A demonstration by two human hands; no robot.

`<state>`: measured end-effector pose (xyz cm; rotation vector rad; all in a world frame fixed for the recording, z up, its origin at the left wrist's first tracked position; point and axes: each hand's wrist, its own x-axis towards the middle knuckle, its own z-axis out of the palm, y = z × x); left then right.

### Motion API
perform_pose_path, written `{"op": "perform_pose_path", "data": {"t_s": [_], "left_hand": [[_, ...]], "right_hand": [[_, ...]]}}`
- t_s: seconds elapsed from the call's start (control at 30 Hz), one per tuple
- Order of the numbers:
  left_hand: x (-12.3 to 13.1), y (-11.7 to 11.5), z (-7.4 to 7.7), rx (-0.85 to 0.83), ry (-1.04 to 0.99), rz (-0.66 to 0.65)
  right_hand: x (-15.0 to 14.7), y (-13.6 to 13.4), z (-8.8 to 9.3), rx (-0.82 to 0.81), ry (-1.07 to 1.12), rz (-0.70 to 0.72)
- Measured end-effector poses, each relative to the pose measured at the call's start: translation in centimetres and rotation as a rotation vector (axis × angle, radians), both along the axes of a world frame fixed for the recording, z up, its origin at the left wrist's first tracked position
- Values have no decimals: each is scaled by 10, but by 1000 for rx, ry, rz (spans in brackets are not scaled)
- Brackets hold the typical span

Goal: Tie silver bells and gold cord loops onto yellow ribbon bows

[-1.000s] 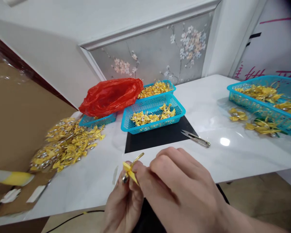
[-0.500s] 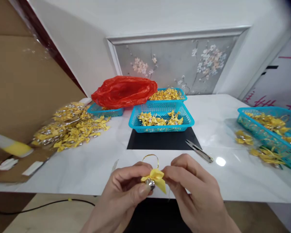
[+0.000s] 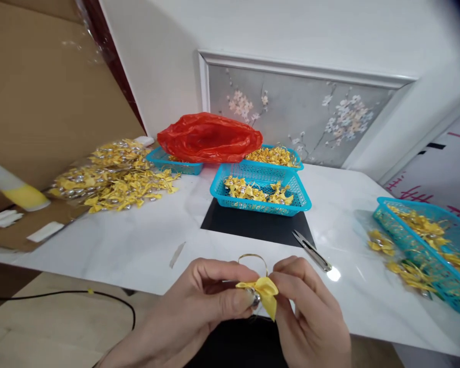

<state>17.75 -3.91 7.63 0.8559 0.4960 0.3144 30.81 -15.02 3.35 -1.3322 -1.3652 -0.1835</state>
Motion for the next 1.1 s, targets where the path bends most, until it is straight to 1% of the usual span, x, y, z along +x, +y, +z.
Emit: {"op": "perform_pose_path", "data": {"t_s": [0.07,0.17,0.23,0.33,0.43,0.57,0.67,0.73,0.9,1.0,1.1], "left_hand": [[1,-1,-1,3,-2,-17],[0,-4,-3,45,18,29],[-2,-5,-5,114,42,69],[-2,-7,-5,238,53,87],[-3,-7,-5,300,48,71],[-3,-7,-3,346,52,57],[-3,-8,0,340,1,14],[-2,-9,2,340,-21,11],[-3,-11,3,424,20,42],[-4,-11,3,449,1,90],[-3,-11,6,548,-9,129]], "right_hand": [[-2,-1,0,3,-11,-9],[-3,-2,-2,-30,54,-7],[-3,-2,-4,-40,117,6],[-1,-1,-5,-35,155,63],[0,1,-6,-11,179,107],[1,2,-7,13,198,114],[1,2,-7,-4,179,111],[1,1,-8,-14,165,115],[2,1,-9,6,167,131],[2,1,-6,-15,199,136],[1,2,-1,-26,224,152]]}}
